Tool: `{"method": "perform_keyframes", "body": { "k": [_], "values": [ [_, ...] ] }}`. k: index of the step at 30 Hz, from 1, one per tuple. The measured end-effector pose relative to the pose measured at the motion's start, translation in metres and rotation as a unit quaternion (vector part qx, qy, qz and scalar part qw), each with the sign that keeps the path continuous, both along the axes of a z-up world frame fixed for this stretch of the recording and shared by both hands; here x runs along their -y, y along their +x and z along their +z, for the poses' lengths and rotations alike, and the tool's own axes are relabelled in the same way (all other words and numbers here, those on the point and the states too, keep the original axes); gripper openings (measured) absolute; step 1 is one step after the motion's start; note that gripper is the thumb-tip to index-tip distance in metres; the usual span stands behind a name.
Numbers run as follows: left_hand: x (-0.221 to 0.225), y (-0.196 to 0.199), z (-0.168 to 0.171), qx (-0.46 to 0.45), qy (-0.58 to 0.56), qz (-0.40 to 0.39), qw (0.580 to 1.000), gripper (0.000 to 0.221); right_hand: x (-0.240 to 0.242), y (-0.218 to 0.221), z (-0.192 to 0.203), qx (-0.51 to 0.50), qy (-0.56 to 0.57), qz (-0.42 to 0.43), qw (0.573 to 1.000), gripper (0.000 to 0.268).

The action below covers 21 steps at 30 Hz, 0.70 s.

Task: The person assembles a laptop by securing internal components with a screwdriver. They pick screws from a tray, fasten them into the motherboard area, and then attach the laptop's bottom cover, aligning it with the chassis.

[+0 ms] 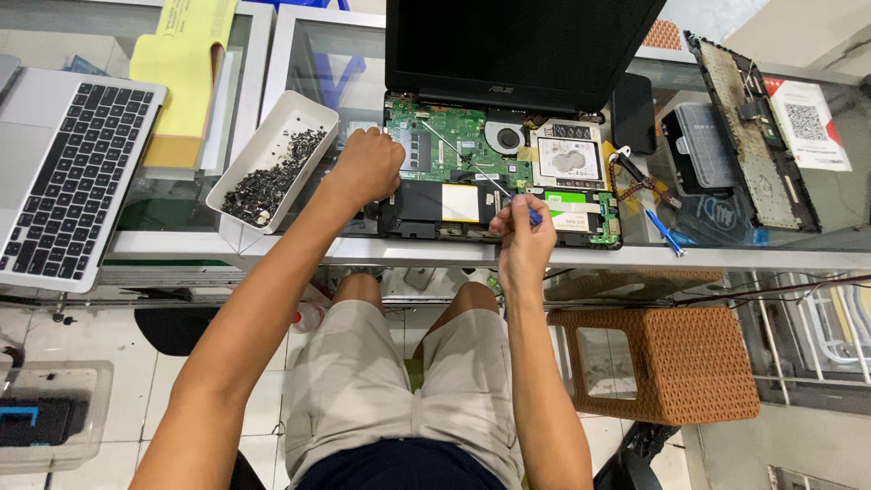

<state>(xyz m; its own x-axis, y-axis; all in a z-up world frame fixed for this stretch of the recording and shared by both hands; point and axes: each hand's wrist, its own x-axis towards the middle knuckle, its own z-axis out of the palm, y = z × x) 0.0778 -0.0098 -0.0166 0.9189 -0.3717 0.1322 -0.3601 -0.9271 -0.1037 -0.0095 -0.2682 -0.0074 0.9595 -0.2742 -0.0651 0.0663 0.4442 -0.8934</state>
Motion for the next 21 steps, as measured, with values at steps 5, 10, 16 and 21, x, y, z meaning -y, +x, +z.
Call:
{"method": "perform_keyframes", "body": {
  "k": [5,10,16,21],
  "values": [
    [0.003,0.003,0.012,-0.050,-0.017,-0.001,0.999,0.019,-0.001,0.002,-0.005,0.013,0.016,-0.016,1.000,0.011],
    [0.002,0.013,0.010,-0.083,-0.009,-0.018,0.996,0.020,0.000,0.002,-0.008,0.017,0.010,-0.025,0.999,0.010],
    [0.003,0.017,0.014,-0.135,-0.019,-0.027,0.990,0.028,0.003,0.004,-0.016,0.020,0.011,-0.022,1.000,0.010],
    [0.006,0.011,0.021,-0.115,-0.027,-0.016,0.993,0.027,0.004,0.003,-0.018,0.023,0.025,-0.022,0.999,0.012]
  ]
}}
